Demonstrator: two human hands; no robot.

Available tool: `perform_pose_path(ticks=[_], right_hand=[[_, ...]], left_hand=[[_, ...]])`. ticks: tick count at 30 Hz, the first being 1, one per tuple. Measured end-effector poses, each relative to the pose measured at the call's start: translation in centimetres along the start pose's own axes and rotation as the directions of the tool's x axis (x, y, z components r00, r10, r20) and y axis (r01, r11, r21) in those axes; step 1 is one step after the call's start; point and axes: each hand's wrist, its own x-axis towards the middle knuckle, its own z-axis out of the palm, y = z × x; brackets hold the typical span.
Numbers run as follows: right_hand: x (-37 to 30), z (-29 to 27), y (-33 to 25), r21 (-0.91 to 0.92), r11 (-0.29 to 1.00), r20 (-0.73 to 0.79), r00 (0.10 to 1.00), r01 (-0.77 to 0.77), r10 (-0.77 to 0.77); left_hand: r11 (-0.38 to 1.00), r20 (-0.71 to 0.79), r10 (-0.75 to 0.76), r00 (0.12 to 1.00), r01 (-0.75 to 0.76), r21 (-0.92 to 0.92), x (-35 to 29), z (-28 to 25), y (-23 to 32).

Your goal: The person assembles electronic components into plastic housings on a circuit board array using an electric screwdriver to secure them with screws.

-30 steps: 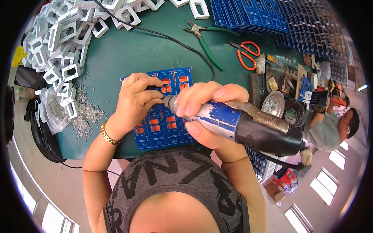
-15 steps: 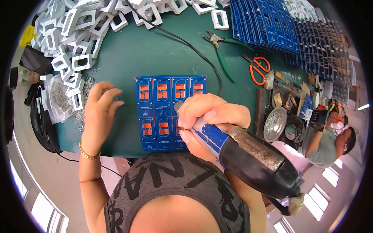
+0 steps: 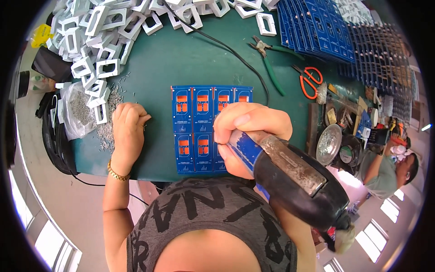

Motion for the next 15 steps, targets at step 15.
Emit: perform_pose_path(ticks=[15], right_hand=[[-3.3,-0.6,-3.0,-0.132,0.987,-0.124,0.986,0.097,-0.114]], left_hand=[[0.905,-0.02,0.174,0.985,-0.168,-0.391,4.2,5.1,6.5]])
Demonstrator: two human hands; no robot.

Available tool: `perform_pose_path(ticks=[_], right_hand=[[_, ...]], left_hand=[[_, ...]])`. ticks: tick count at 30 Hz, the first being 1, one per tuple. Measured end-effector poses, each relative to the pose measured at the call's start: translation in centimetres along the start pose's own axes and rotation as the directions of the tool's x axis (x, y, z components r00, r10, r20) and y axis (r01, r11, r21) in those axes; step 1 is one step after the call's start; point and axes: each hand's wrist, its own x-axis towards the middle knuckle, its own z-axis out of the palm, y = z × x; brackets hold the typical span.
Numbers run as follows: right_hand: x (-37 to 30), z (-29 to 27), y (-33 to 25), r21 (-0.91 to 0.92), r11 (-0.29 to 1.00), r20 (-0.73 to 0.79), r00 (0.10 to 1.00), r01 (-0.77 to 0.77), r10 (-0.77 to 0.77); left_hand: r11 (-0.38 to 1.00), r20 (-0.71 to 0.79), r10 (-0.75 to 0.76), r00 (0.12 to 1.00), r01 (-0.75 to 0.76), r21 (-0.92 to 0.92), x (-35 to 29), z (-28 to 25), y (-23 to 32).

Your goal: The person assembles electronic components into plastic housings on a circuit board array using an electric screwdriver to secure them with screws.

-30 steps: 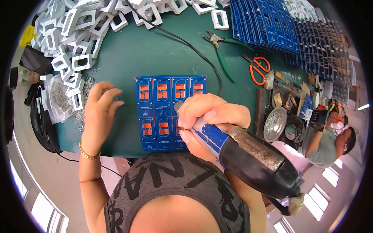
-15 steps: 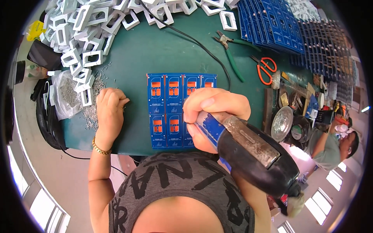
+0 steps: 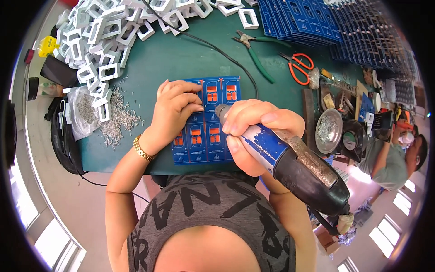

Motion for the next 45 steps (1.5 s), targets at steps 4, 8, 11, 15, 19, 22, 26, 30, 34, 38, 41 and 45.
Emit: perform_pose_path(ticks=[4,8,11,15,19,22,26,30,34,38,41,45], right_hand=[[-0.1,-0.2,0.2,0.039,0.999,-0.028,0.999,-0.02,0.022],[-0.1,-0.4,0.7,0.066,0.997,-0.038,0.999,-0.036,0.038],[0.1,-0.2,0.7,0.105,0.993,-0.066,0.996,-0.048,0.055],[0.1,0.0,1.2,0.127,0.99,-0.115,0.991,-0.056,0.071],[0.4,-0.1,1.2,0.078,0.995,-0.144,0.987,-0.059,0.069],[0.4,0.0,1.2,0.061,0.997,-0.149,0.987,-0.056,0.065],[0.2,0.2,1.2,0.113,0.99,-0.157,0.983,-0.08,0.097],[0.1,0.2,1.3,0.108,0.991,-0.118,0.988,-0.084,0.096],[0.0,0.2,1.4,0.144,0.986,-0.108,0.989,-0.086,0.102],[0.1,0.3,1.7,0.159,0.983,-0.096,0.989,-0.096,0.112],[0.4,0.5,2.1,0.139,0.986,-0.051,0.994,-0.089,0.097],[0.5,0.9,2.2,0.12,0.989,-0.019,0.996,-0.084,0.087]], left_hand=[[0.988,0.048,0.037,0.998,-0.044,0.145,0.2,0.7,0.1],[0.987,0.047,0.034,0.998,-0.041,0.157,0.2,0.8,0.1],[0.981,0.046,0.035,0.998,-0.043,0.188,0.5,0.6,0.9],[0.975,0.052,0.055,0.997,-0.065,0.214,0.4,0.7,1.0],[0.974,0.047,0.037,0.998,-0.047,0.221,0.6,0.8,0.9],[0.976,0.044,0.069,0.997,-0.076,0.205,0.4,0.8,0.8],[0.987,0.078,0.078,0.994,-0.087,0.132,0.3,0.3,0.4],[0.997,0.091,0.068,0.994,-0.071,0.036,0.4,-0.4,-0.4],[0.999,0.118,0.029,0.993,-0.033,0.028,0.8,-0.3,-0.3],[0.999,0.111,0.017,0.994,-0.021,0.033,0.8,-0.1,-0.3],[1.0,0.116,0.01,0.993,-0.011,0.005,0.7,-0.3,-0.4],[1.0,0.09,0.006,0.996,-0.007,0.011,0.5,-0.5,-0.6]])
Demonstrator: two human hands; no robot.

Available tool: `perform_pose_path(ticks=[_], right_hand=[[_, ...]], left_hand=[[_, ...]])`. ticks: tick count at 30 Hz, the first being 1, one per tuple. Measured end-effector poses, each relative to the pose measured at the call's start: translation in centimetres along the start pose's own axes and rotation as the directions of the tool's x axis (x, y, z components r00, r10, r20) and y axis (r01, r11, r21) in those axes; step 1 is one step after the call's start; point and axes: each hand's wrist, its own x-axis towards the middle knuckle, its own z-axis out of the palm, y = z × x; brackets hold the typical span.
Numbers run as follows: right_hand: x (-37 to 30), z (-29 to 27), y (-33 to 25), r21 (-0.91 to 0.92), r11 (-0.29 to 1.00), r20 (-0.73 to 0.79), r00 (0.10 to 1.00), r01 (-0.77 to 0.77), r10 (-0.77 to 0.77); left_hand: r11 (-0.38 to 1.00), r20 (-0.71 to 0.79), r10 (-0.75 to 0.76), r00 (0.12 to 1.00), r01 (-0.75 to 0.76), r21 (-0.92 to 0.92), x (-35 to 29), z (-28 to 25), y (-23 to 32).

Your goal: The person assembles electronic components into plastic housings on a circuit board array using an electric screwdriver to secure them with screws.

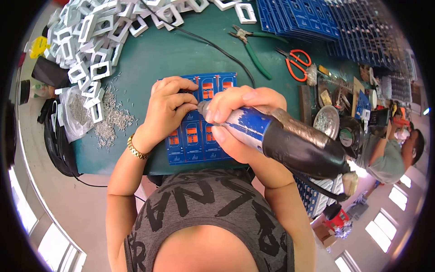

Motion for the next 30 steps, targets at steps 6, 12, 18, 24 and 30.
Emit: perform_pose_path(ticks=[6,12,18,24,30], right_hand=[[0.6,1.0,-0.3,-0.035,0.999,0.04,0.999,-0.034,0.035],[2.0,1.4,0.1,-0.029,0.998,0.096,0.993,-0.062,0.064],[3.0,2.4,1.0,-0.044,0.997,0.192,0.979,-0.06,0.068],[3.7,0.9,1.8,0.103,0.991,0.195,0.978,-0.089,0.068],[4.0,-1.7,3.0,0.29,0.957,0.228,0.972,-0.009,-0.06]], left_hand=[[0.99,-0.01,0.114,0.993,-0.112,0.091,-0.8,-2.1,0.5],[0.747,-0.337,-0.588,0.735,0.653,0.123,-4.0,-7.5,-2.9],[0.759,-0.319,-0.461,0.828,0.554,0.343,-4.3,-6.4,-4.4],[0.847,-0.418,-0.397,0.817,0.502,0.175,-4.3,-6.0,-4.3],[0.935,-0.43,-0.334,0.839,0.353,-0.037,-3.6,-5.4,-2.3]])
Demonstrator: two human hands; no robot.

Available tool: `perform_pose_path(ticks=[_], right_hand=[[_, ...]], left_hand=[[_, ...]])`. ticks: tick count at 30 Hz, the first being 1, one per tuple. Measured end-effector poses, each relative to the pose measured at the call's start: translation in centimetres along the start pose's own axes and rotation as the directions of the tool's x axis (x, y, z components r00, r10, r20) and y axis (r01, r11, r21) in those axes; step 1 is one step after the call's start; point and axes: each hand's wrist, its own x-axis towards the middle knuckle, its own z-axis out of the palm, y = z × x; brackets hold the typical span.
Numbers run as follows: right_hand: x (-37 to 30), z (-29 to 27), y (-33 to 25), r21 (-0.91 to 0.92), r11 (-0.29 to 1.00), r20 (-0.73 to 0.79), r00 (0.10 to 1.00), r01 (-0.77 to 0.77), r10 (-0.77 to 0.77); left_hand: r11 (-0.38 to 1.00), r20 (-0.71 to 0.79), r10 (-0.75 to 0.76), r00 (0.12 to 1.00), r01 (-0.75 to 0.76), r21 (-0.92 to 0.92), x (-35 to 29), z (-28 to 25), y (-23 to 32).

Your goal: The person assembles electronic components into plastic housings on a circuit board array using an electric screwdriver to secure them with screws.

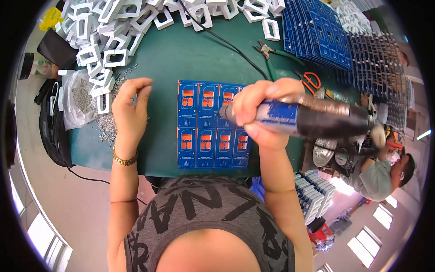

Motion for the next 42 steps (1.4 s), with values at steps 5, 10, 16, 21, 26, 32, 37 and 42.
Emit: perform_pose_path(ticks=[5,10,16,21,26,32,37,42], right_hand=[[-1.0,1.2,-1.1,-0.001,1.0,-0.262,0.965,0.02,-0.019],[-1.4,1.9,-1.2,-0.08,0.997,-0.422,0.906,0.009,-0.042],[-1.5,2.4,-1.5,-0.139,0.99,-0.313,0.949,-0.005,-0.039],[-1.9,2.7,-0.9,-0.19,0.982,-0.229,0.971,0.018,-0.062],[-2.5,4.0,-1.7,-0.195,0.974,-0.259,0.964,-0.112,0.059],[-2.4,4.3,-1.5,-0.118,0.99,-0.26,0.964,-0.082,0.049],[-2.3,4.1,-0.9,-0.104,0.992,-0.24,0.97,-0.068,0.041],[-1.7,4.6,-0.8,-0.235,0.968,-0.183,0.982,-0.089,0.046]], left_hand=[[0.985,0.208,0.056,0.977,-0.02,-0.173,-1.0,2.1,2.3],[0.963,0.253,0.27,0.929,-0.255,-0.091,-1.9,4.2,2.6],[0.928,0.241,0.368,0.898,-0.373,-0.025,-2.0,5.1,2.4],[0.913,0.259,0.38,0.888,-0.405,0.048,-2.3,5.0,2.3],[0.893,0.264,0.366,0.892,-0.416,0.169,-2.8,5.0,3.1],[0.95,0.244,0.261,0.934,-0.293,0.107,-2.7,4.8,2.6],[0.973,0.269,0.205,0.941,-0.225,0.046,-2.7,4.8,2.2],[0.974,0.275,0.213,0.937,-0.227,0.021,-2.6,4.8,2.0]])
